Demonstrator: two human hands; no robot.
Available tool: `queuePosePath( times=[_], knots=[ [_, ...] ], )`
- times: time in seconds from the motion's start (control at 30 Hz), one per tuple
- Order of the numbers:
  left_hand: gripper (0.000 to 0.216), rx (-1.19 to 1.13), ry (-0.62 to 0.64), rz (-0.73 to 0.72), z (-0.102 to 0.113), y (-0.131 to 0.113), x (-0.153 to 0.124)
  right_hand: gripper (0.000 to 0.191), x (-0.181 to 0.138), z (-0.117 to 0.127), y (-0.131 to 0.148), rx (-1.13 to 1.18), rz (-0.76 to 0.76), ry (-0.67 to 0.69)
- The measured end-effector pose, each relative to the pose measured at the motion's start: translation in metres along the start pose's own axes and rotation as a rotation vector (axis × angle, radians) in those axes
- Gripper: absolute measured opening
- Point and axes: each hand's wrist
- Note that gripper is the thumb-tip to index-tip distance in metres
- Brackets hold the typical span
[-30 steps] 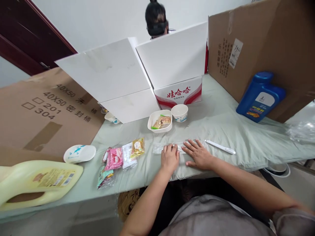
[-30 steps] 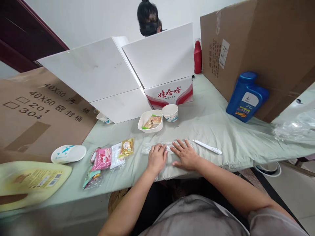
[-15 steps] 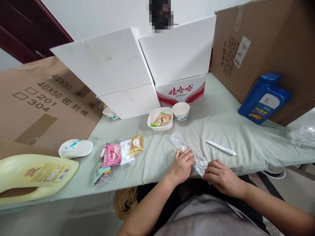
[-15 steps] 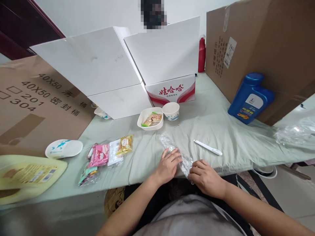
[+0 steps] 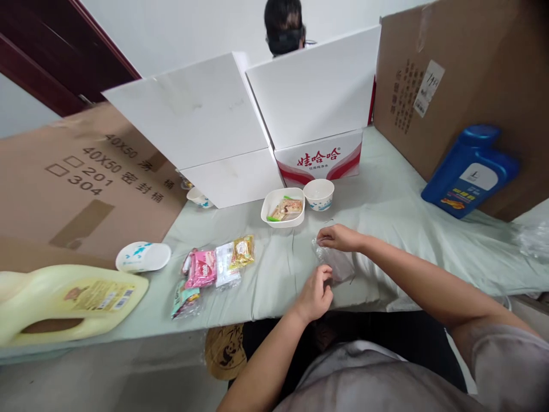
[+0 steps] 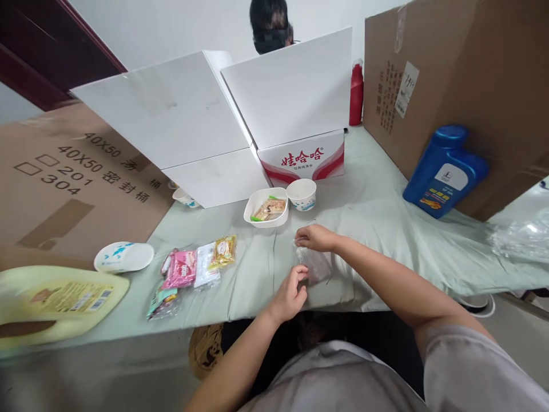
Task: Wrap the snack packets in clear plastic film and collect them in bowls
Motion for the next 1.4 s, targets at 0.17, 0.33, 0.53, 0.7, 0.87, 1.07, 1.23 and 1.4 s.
queuePosePath(
  times=[0.17,0.33,0.53,0.7,0.87,1.07,1.23,1.4],
  knots=[
    [0.052,-0.018,-0.006,-0.024,0.002,-0.004,0.005,0.011,0.023,-0.029,-0.007,-0.122,-0.023,-0.061],
    [0.043,0.065,0.026,-0.116,0.005,-0.008,0.011,0.026,0.021,-0.048,-0.011,-0.275,-0.127,-0.262],
    [0.038,0.142,-0.066,-0.157,0.003,-0.007,0.006,0.027,0.024,-0.054,-0.013,-0.411,-0.213,-0.369],
    [0.02,0.345,-0.349,-0.126,0.023,-0.008,0.024,0.027,0.024,-0.056,-0.012,-0.466,-0.213,-0.389],
    [0.012,0.503,-0.089,-0.24,0.035,0.01,0.054,0.026,0.024,-0.055,-0.01,-0.492,-0.208,-0.395],
    [0.005,0.657,-0.084,-0.151,0.029,0.036,0.054,0.027,0.0,-0.024,-0.014,-0.479,-0.3,-0.524],
    [0.022,0.648,-0.027,-0.158,0.031,0.033,0.052,0.029,-0.055,-0.033,-0.015,-0.31,0.269,-0.303],
    [0.028,0.672,0.02,-0.157,0.031,0.03,0.053,0.022,-0.086,-0.066,-0.022,-0.27,0.321,-0.243]
  ],
)
Point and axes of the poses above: each hand's wrist, its own x-axis towards the middle knuckle, its own z-axis out of the back of the hand, y = z × x, and after that the axes turned 11 degrees about -z, right-handed
